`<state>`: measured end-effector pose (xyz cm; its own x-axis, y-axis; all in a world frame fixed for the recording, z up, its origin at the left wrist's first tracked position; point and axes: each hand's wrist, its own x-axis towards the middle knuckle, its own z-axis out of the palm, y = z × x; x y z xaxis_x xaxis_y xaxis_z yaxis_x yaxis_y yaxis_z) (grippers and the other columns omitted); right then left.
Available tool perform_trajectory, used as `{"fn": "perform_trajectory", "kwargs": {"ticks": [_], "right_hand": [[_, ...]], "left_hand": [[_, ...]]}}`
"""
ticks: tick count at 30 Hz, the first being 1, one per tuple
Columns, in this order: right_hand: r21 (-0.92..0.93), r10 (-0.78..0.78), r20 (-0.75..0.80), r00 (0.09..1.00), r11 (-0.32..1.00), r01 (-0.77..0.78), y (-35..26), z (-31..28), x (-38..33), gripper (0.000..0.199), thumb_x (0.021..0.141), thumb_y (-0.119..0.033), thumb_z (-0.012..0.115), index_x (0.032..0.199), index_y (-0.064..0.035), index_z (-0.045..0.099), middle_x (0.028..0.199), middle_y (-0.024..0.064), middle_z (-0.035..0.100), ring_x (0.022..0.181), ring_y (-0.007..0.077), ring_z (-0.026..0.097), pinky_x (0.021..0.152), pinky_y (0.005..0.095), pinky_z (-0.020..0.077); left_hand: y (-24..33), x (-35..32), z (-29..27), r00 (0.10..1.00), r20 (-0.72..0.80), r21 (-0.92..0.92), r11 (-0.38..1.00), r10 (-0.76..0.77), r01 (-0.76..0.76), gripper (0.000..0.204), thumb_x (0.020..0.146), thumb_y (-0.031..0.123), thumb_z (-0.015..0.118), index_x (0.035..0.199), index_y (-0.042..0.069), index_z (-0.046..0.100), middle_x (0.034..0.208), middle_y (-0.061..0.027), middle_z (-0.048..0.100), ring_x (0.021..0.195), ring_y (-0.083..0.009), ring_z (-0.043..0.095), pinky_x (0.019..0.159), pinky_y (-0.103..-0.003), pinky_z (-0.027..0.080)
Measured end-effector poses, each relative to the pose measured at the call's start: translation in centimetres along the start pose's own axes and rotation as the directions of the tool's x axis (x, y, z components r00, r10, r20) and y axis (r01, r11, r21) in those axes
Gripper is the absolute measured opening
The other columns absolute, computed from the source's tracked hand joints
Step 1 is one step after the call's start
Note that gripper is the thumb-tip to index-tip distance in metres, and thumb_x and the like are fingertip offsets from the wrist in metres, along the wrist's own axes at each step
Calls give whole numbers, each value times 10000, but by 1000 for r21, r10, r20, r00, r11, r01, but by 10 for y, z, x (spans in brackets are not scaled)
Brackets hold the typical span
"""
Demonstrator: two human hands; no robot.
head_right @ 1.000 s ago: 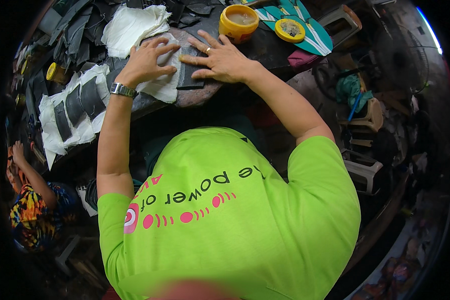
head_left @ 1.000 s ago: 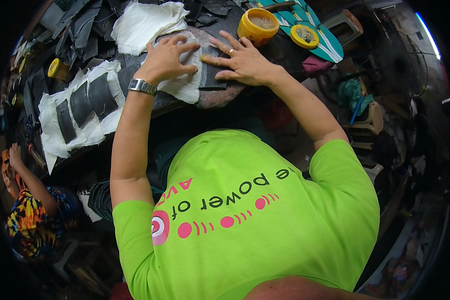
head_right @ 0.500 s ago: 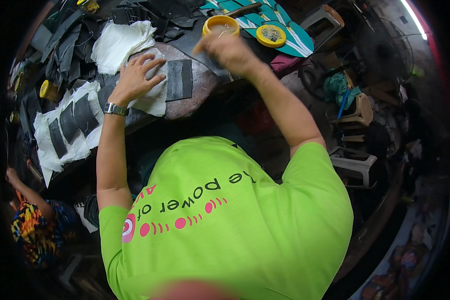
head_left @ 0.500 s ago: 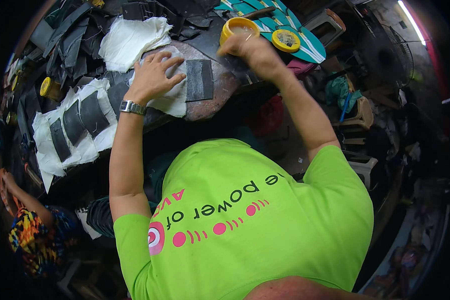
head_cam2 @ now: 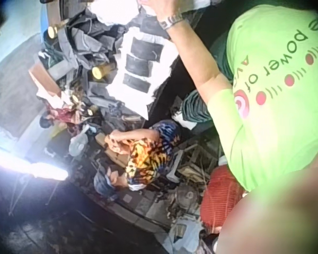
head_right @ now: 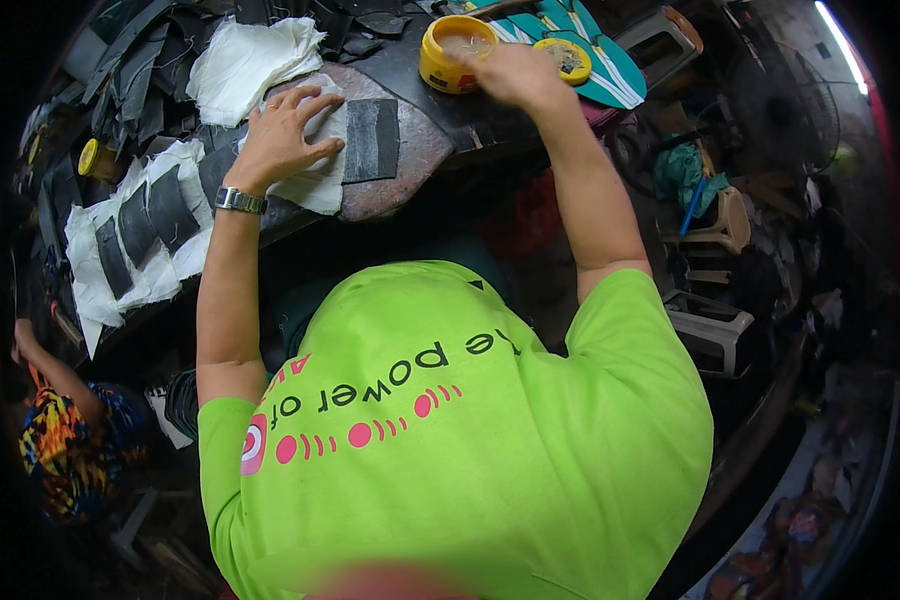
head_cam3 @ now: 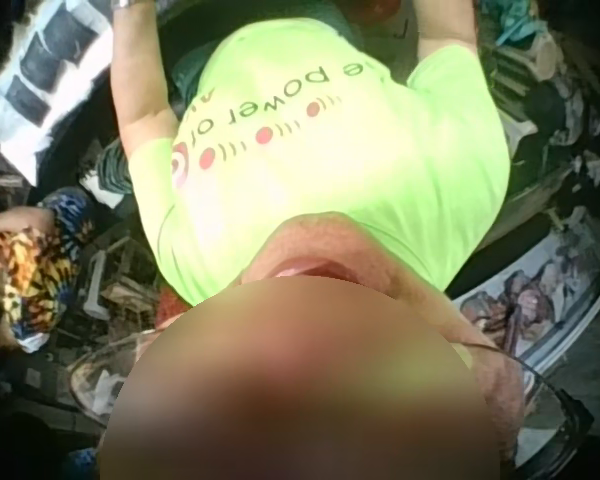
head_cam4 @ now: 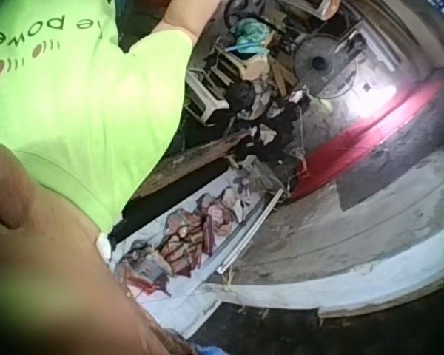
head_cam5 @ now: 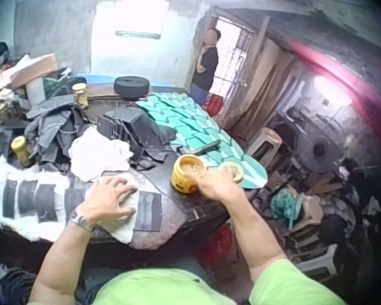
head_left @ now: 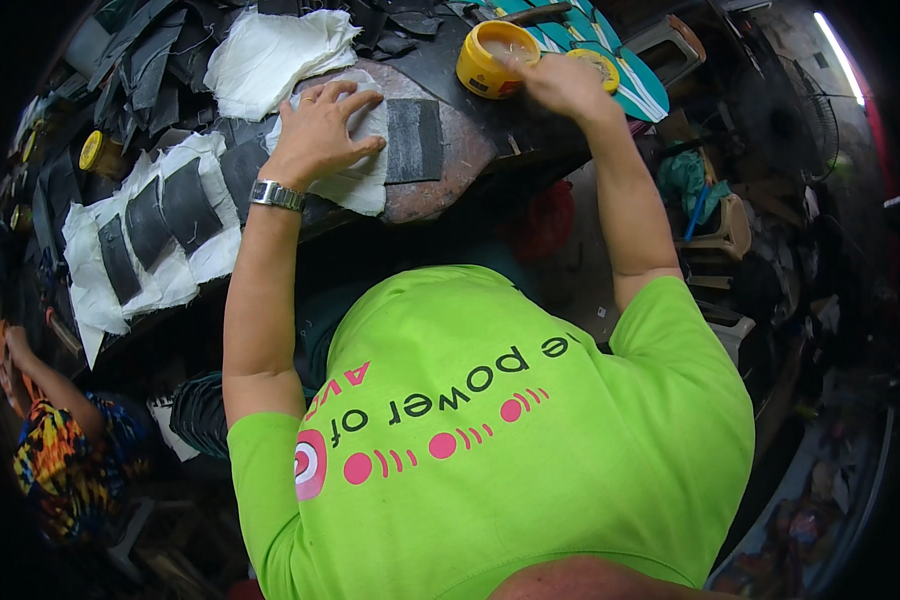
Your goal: The person repeatedly applies a paste-like substance from a yellow container onto small rectangular fabric pieces laid on a workbench. They spread the substance with their fingers, then place a dark rectangular piece on top and press it down. This cycle repeats across multiple fabric pieces.
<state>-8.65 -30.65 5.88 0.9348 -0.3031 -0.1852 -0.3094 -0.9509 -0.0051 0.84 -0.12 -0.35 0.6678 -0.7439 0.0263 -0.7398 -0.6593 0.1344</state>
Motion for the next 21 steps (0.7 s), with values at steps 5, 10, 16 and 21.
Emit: {"fn": "perform_trajectory", "kwargs": {"ticks": [5, 10, 16, 21], "right_hand": [[544, -481, -280, 831, 633, 551, -30, 66, -25, 571, 1047, -566, 316, 1146, -223, 761, 1409, 191, 513, 1262, 347, 502, 1067, 390, 380], [9, -508, -328, 796, 841, 540, -46, 109, -21, 598, 1015, -609, 351, 1540, -324, 365, 1647, 108, 217, 1507, 346, 188, 1142, 543, 243], [-71, -578, -297, 760, 807, 586, -41, 108, -15, 639, 997, -639, 365, 1572, -380, 266, 1666, 97, 165, 1534, 348, 106, 1159, 569, 209], [-120, -662, -232, 713, 746, 655, -45, 103, -56, 661, 963, -677, 382, 1558, -409, 277, 1670, 88, 132, 1534, 367, 83, 1180, 649, 94]], "left_hand": [[-3, 1, 4, 999, -34, -16, 1000, 26, -26, 655, 774, 527, 709, 1382, 339, 555, 1474, -55, 489, 1392, -330, 407, 1089, -678, 265], [-5, 1, 6, 999, -34, -3, 999, 39, -39, 691, 750, 541, 722, 1388, 345, 544, 1474, -60, 491, 1387, -341, 418, 1080, -682, 265], [-5, 1, 3, 998, -34, 41, 998, 59, -57, 714, 747, 556, 726, 1403, 349, 533, 1490, -58, 477, 1389, -345, 419, 1087, -675, 271], [-7, 2, 3, 999, 37, 69, 997, 31, -33, 751, 753, 569, 715, 1436, 341, 501, 1517, -66, 450, 1410, -343, 390, 1117, -640, 275]]}}
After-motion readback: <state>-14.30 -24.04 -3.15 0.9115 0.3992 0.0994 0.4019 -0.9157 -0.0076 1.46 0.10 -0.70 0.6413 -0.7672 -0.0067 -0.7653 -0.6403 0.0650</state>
